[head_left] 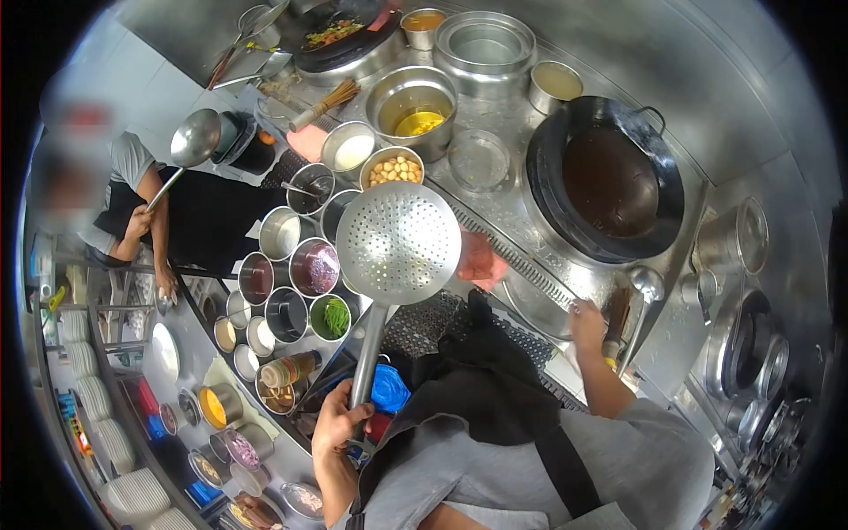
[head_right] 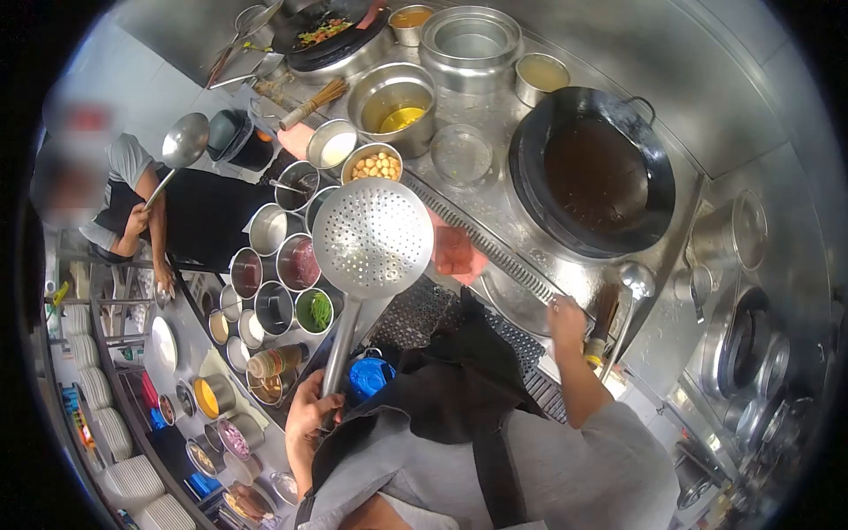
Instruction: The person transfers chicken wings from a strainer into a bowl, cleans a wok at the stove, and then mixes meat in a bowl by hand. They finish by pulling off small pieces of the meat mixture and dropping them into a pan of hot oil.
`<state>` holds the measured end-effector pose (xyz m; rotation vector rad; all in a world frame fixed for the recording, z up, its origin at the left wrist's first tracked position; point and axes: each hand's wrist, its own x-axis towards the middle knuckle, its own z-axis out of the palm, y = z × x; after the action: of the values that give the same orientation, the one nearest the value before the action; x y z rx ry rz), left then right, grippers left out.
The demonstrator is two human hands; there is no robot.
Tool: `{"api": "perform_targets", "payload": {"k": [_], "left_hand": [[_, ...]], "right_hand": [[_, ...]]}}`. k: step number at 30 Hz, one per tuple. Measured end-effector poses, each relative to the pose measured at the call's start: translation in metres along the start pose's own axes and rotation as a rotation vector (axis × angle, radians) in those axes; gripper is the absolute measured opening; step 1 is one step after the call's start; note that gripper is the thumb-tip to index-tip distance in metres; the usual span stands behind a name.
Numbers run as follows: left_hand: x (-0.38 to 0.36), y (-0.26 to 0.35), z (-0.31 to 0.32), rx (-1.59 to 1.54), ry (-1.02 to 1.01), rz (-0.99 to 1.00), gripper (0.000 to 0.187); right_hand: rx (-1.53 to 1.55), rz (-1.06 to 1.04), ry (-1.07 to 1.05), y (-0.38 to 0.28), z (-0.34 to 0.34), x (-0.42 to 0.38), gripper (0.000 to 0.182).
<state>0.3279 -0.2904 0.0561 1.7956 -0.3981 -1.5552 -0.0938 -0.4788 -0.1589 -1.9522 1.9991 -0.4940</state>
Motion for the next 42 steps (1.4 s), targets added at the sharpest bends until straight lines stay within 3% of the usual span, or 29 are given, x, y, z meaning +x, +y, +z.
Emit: {"api": "perform_targets", "payload": {"k": [2,3,7,8,10,13,18,19,20,22,23,24,25,28,30,32,37,39,40,42], "left_hand": [[-0.001,0.001,0.003,-0.015,0.005,0.001,0.036],[-0.001,0.001,0.004,-0.025,0.009,-0.004,0.036],[-0.007,0.005,0.012,-0.046,0.070,-0.051,0.036],[-0.009,0.009,0.014,-0.024,0.068,-0.076,0.038],[-0.009,0.005,0.018,-0.005,0.072,-0.072,0.039],[0.001,0.012,0.022,0.041,0.027,-0.043,0.040],[0.049,0.038,0.034,0.106,-0.113,-0.029,0.036],[0.066,0.046,0.040,0.126,-0.150,-0.009,0.032],[0.090,0.047,0.044,0.184,-0.207,0.043,0.045],[0.125,0.077,0.067,0.171,-0.251,0.061,0.036],[0.150,0.084,0.077,0.065,-0.368,0.088,0.032],[0.202,0.065,0.076,0.085,-0.454,0.208,0.027],[0.227,0.073,0.088,-0.023,-0.557,0.121,0.022],[0.281,0.082,0.121,-0.267,-0.549,-0.045,0.012],[0.306,0.073,0.129,-0.256,-0.548,-0.071,0.011],[0.311,0.060,0.132,-0.231,-0.554,-0.103,0.011],[0.258,0.057,0.105,-0.144,-0.568,-0.220,0.016],[0.249,0.059,0.100,-0.056,-0.523,-0.210,0.017],[0.251,0.057,0.100,-0.048,-0.527,-0.212,0.017],[0.259,0.057,0.099,0.100,-0.443,-0.048,0.018]], "right_hand": [[0.303,-0.121,0.000,-0.068,0.020,0.047,0.013],[0.294,-0.248,0.052,-0.099,0.033,0.073,0.013],[0.350,-0.374,0.023,-0.179,0.086,0.174,0.015],[0.350,-0.384,0.009,-0.182,0.097,0.185,0.015],[0.148,-0.265,-0.218,-0.186,0.106,0.194,0.018],[0.229,-0.243,-0.199,-0.171,0.076,0.150,0.025],[0.240,-0.225,-0.293,-0.091,0.020,0.048,0.023],[0.212,-0.248,-0.303,-0.075,0.008,0.029,0.022],[0.195,-0.230,-0.306,-0.061,-0.003,0.013,0.021],[0.175,-0.212,-0.302,-0.039,-0.021,-0.017,0.021],[0.189,-0.163,-0.279,-0.031,-0.029,-0.031,0.019],[0.203,-0.112,-0.256,-0.025,-0.036,-0.044,0.018],[0.201,-0.107,-0.243,-0.020,-0.043,-0.058,0.018],[0.154,0.106,-0.199,-0.007,-0.055,-0.104,0.017],[0.167,0.203,-0.167,0.003,-0.057,-0.135,0.016],[0.176,0.293,-0.141,0.019,-0.063,-0.162,0.016],[0.054,0.403,0.180,0.066,-0.072,-0.201,0.012],[-0.059,0.495,0.189,0.069,-0.084,-0.197,0.017],[-0.113,0.447,0.278,0.074,-0.082,-0.193,0.021],[-0.168,0.407,0.369,0.082,-0.077,-0.184,0.024]]}}
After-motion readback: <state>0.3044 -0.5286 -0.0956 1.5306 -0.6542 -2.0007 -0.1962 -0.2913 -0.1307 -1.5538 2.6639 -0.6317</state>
